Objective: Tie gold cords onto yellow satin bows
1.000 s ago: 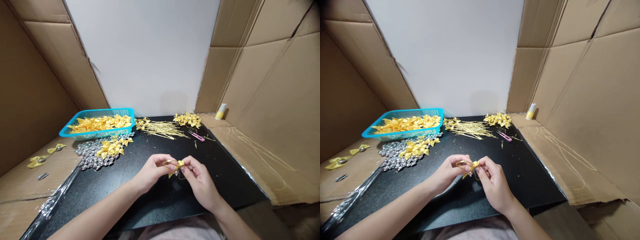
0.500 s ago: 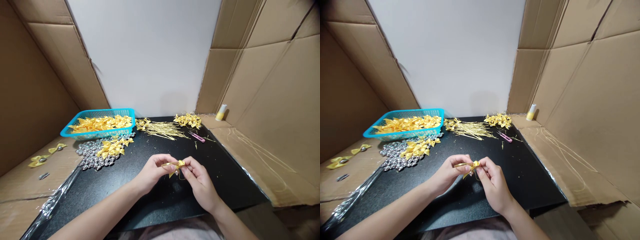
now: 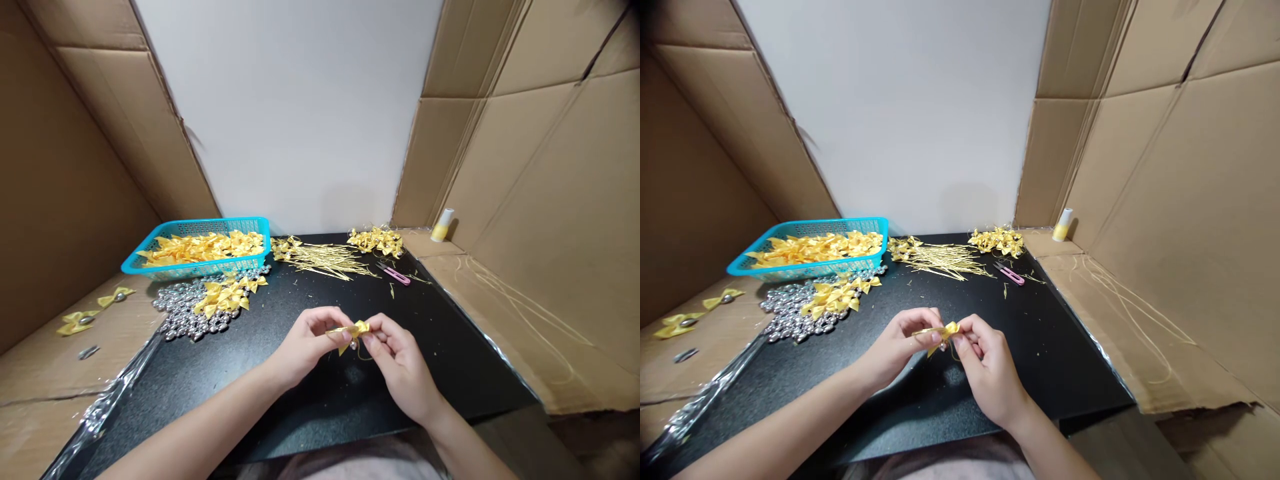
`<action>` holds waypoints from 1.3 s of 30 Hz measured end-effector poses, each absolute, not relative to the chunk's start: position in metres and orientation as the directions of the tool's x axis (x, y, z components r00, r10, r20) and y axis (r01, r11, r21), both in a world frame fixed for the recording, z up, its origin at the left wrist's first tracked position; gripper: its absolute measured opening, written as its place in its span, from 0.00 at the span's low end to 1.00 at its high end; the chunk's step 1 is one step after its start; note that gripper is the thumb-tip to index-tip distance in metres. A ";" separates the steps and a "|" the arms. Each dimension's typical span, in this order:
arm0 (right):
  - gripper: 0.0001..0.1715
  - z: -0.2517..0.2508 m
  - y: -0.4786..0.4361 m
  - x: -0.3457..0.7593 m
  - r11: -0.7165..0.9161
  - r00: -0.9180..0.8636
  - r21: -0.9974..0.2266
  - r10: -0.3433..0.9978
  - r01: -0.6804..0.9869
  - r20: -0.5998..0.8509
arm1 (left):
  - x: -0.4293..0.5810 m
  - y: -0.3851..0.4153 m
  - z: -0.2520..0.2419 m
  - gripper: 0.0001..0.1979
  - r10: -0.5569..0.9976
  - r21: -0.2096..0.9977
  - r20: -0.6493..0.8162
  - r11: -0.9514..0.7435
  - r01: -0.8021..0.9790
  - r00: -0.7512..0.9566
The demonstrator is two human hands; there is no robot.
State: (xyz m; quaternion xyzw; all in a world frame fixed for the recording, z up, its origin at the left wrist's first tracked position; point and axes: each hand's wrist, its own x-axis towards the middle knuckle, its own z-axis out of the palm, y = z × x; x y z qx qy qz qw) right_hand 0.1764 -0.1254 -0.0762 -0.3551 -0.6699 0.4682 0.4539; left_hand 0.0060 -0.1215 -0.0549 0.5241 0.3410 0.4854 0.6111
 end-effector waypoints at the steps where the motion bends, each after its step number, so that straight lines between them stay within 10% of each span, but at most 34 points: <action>1: 0.14 -0.076 -0.125 0.176 0.310 -0.335 -0.950 0.900 0.049 0.277 | 0.006 -0.122 -0.054 0.07 0.951 0.973 0.091 -0.022 -0.228 0.297; 39: 0.14 -0.077 -0.121 0.175 0.246 -0.363 -0.967 0.897 -0.060 0.250 | 0.006 -0.117 -0.064 0.02 0.948 0.966 0.104 -0.024 -0.258 0.300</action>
